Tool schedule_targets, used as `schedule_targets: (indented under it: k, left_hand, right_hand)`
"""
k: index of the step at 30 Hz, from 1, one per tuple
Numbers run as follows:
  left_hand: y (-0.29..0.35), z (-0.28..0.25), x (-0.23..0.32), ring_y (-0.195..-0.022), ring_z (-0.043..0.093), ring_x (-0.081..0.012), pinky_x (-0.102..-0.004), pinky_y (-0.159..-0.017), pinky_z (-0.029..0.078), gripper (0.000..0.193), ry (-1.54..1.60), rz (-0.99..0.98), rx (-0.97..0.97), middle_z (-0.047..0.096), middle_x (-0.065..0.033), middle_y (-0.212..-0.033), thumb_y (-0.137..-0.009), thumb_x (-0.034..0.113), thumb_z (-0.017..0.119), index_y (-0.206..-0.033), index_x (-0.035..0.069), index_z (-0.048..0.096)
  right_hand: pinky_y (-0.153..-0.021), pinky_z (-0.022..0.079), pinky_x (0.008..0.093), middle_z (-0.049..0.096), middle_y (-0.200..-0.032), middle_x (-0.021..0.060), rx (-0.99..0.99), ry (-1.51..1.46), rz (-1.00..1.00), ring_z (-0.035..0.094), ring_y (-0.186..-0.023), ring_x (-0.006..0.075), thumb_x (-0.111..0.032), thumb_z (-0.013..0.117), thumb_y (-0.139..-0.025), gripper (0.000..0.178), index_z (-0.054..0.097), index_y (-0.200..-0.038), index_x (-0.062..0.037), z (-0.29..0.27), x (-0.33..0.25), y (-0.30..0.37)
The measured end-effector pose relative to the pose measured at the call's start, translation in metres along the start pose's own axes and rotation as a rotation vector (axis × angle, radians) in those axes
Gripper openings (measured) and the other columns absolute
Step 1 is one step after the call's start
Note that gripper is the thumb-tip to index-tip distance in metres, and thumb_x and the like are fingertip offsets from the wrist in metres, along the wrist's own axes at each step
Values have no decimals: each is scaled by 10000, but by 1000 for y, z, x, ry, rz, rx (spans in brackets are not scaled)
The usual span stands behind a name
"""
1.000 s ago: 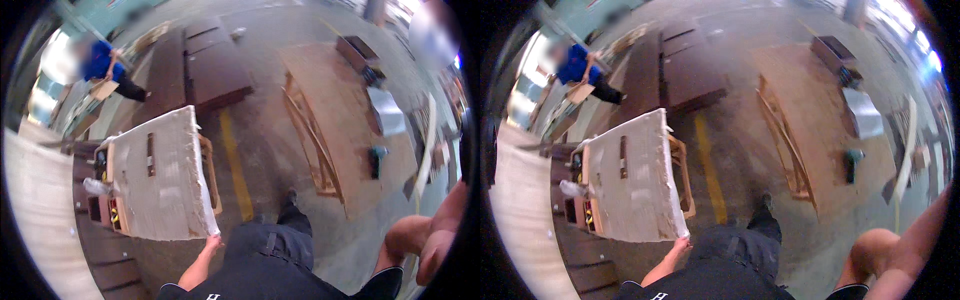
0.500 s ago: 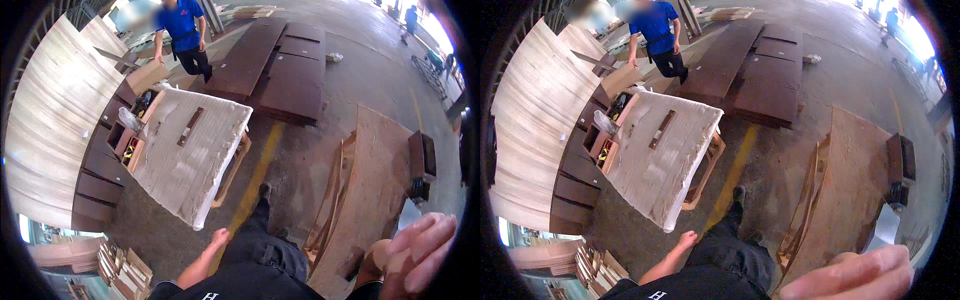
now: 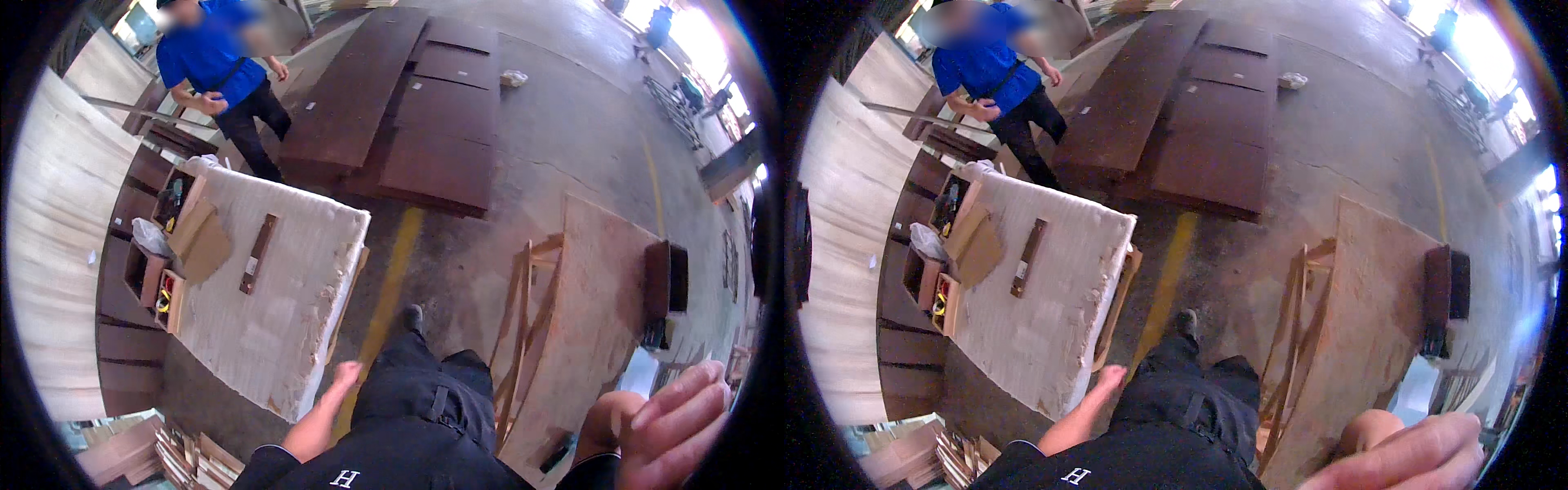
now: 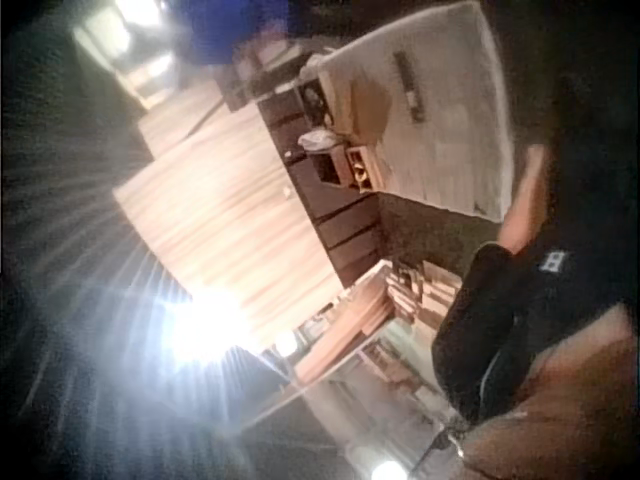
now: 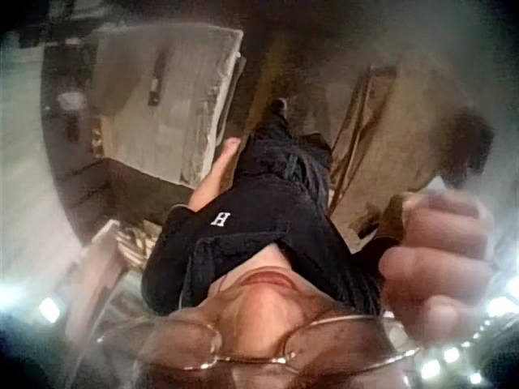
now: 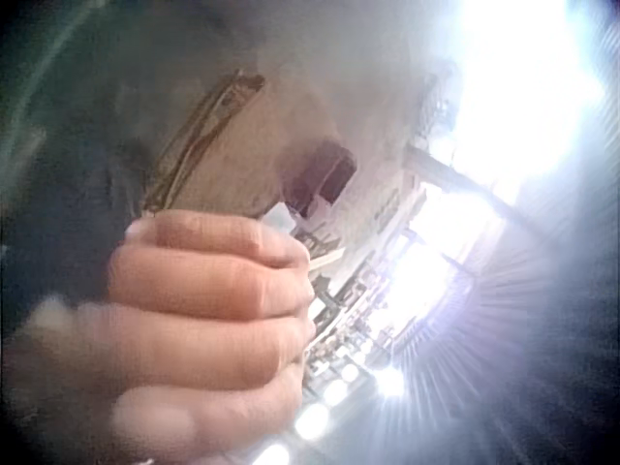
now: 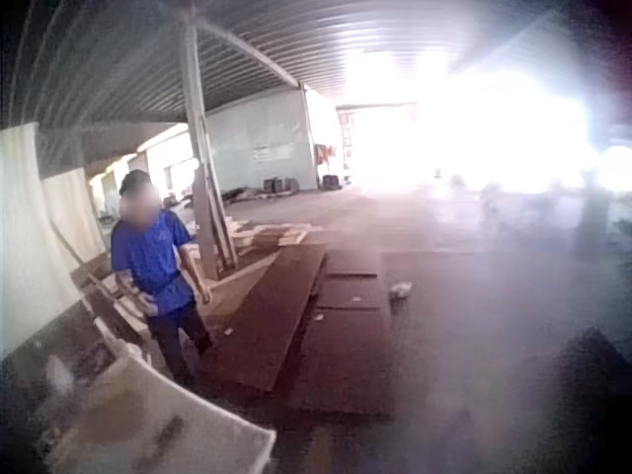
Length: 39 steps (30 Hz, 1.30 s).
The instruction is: The person uses a cordless drill to drive screws into a large brown wooden panel, securing it to a workbench. They then lift the panel, move it to a stack of similar boards, and return to the workbench to continue drilling screws into another section of the panel.
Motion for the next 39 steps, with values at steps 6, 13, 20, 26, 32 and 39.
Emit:
schedule_targets:
  k: [6,13,20,26,32,39]
  left_hand:
    - [-7,-61,222,-615,667,-176,-361,-617,517,346,195,95,39,702,-84,-685,-871,379,674,-893,45,757]
    - [-45,-53,183,-620,668,-217,-392,-642,517,257,76,33,251,700,-113,-690,-805,305,670,-791,59,743]
    - [-36,-23,218,-530,544,-155,-362,-485,414,190,502,-420,266,567,-36,-585,-790,179,692,-689,20,668]
    - [-101,-29,306,-545,442,-133,-378,-513,395,244,348,-164,398,490,-50,-579,-857,154,627,-676,18,538]
    - [-164,-64,398,-609,385,-238,-430,-595,394,272,58,-17,228,388,-177,-653,-827,100,636,-759,-14,398]
    - [-255,-63,421,-631,431,-178,-376,-600,403,256,178,-124,68,454,-102,-655,-814,48,675,-778,-1,426]
  right_hand:
    - [-665,486,283,681,-889,61,366,468,156,624,-780,193,-85,557,-935,102,649,-930,-41,-9,133,-48]
    - [-611,493,250,692,-893,95,331,569,661,647,-769,129,12,662,-864,113,687,-974,11,-37,354,-8]
    - [-855,533,471,680,-1030,204,-531,602,816,648,-1016,384,-171,632,-889,203,642,-1021,-16,-13,550,24]
    - [-829,541,483,684,-974,200,-792,388,772,658,-984,386,-237,640,-928,252,618,-1048,-16,17,599,3]
    - [-831,534,487,672,-958,208,-832,400,933,655,-972,395,-232,635,-930,248,610,-1048,-15,6,644,-34]
    - [-816,539,466,701,-975,203,-434,298,1224,672,-953,382,-199,628,-931,251,637,-1115,-30,-31,706,-45]
Point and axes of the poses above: each hand's wrist, its own y-axis away from the middle knuckle, its own z-axis out of the palm, x = y × z, the point moved 4 cm from there along -y, towards the middle knuckle
